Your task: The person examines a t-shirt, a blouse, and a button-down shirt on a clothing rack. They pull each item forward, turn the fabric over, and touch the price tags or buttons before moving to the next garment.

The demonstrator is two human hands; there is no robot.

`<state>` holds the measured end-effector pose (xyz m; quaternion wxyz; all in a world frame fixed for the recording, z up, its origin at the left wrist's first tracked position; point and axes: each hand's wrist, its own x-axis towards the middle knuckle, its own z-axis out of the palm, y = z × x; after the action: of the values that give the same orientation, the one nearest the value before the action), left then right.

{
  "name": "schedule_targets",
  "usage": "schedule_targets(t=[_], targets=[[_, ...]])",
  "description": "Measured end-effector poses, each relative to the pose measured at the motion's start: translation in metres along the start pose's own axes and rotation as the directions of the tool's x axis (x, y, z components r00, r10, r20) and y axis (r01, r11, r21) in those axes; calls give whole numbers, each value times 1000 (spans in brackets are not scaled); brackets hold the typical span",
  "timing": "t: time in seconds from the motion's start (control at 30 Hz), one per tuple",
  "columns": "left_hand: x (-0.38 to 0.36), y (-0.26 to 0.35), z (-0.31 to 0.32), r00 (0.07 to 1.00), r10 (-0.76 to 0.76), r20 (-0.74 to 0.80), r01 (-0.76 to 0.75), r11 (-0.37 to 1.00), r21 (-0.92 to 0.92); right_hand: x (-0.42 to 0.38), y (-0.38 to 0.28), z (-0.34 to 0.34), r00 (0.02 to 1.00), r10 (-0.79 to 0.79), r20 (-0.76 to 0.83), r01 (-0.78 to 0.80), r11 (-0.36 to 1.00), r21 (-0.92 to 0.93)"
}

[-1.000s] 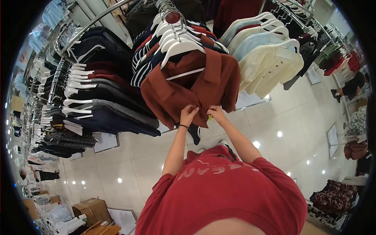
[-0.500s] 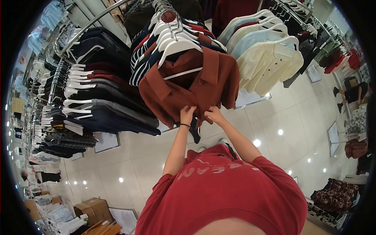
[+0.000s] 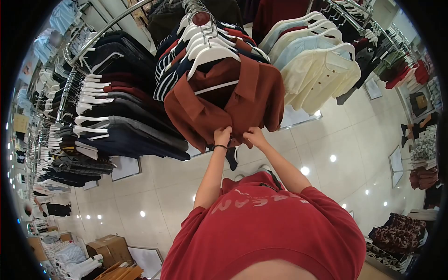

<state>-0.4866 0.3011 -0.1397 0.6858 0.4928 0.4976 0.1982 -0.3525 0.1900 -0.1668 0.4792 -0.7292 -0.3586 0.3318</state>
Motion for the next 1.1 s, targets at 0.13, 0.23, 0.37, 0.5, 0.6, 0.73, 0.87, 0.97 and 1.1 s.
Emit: schedule_targets(t=[0.13, 0.23, 0.37, 0.5, 0.6, 0.73, 0.87, 0.97, 1.1], targets=[[-3, 5, -3, 998, -46, -48, 46, 999, -14, 2, 3, -3, 998, -47, -37, 48, 998, 28], [-8, 6, -8, 999, -32, -8, 32, 999, -31, -4, -15, -11, 999, -25, -42, 27, 998, 51], [-5, -1, -12, 987, 135, 93, -127, 989, -78, 1, -2, -11, 999, 43, -3, -43, 997, 65], [7, -6, -7, 915, 393, 93, -382, 917, -115, 6, 5, -10, 999, 21, 34, -26, 989, 143], [15, -5, -6, 877, 463, 133, -470, 882, 27, 6, 11, -10, 999, -11, 43, 5, 990, 141], [21, -3, -14, 799, 573, -181, -504, 803, 319, 14, 25, -13, 1000, 1, 30, -6, 985, 173], [12, 16, -66, 465, 627, -625, -438, 777, 452, 17, 11, -49, 999, -17, -36, 30, 917, 399], [23, 34, -122, 201, 743, -638, -434, 652, 622, 49, 15, -97, 900, -139, -413, 179, 982, 60], [32, 65, -154, 346, 835, -428, -674, 538, 505, 56, -75, -132, 742, -357, -567, 308, 933, -184]])
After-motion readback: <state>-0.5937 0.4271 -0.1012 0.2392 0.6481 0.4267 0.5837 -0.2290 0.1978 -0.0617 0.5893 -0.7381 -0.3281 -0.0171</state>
